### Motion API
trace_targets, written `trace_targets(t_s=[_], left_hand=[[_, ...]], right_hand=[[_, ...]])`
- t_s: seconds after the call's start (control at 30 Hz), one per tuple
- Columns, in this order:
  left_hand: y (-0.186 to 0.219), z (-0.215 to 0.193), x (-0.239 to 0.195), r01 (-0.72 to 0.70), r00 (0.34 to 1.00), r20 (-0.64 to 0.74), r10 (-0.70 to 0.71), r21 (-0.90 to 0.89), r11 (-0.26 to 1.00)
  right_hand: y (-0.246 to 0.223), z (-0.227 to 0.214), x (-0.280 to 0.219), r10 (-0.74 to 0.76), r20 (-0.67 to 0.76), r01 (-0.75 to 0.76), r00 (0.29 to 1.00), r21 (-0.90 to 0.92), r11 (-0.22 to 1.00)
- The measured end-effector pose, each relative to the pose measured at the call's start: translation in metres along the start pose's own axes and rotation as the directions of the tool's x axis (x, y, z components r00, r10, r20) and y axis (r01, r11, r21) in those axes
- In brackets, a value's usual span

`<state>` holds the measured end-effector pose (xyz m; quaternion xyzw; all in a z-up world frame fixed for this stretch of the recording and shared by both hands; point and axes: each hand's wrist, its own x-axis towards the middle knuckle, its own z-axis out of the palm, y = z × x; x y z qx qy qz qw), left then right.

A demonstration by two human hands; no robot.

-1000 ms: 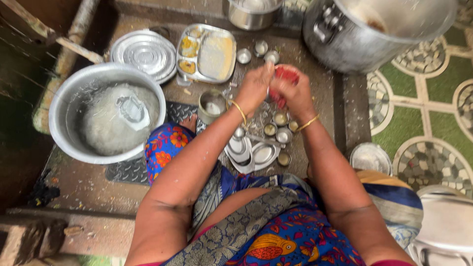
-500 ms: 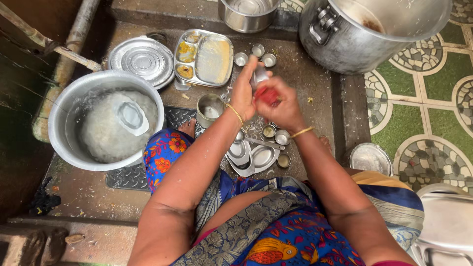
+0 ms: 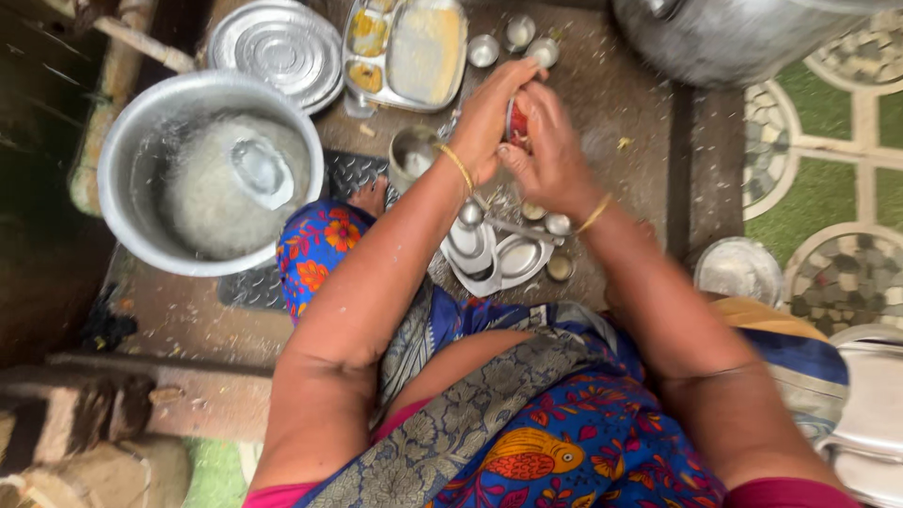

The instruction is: The person washes various metal dishes, including plates, bowls, and small cups, using a red scrubber and water from a large pot. The person scrubs each item and places it aside after cleaning.

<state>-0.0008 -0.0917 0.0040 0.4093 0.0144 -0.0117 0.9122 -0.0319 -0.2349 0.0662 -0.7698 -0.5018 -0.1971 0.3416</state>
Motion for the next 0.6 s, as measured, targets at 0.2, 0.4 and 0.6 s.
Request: trace_targets(t_s=[0.2, 0.4, 0.6], left_hand=[[-0.002, 0.013, -0.01, 0.07, 0.995, -0.088, -0.049, 0.258, 0.964], [0.034, 0.004, -0.048, -0.149, 0.984, 0.048, 0.174, 0.758, 0.635], [0.055, 0.016, -0.068, -0.266, 0.961, 0.167, 0.219, 0.774, 0.575]], right_hand=[[0.07, 0.005, -0.028, 0.362, 0.45, -0.426, 0.817, 0.048, 0.903], [0.132, 0.132, -0.174, 0.415, 0.797, -0.445, 0.439, -0.208, 0.871], [0.164, 0.195, -0.283, 0.71, 0.689, -0.583, 0.142, -0.522, 0.623]])
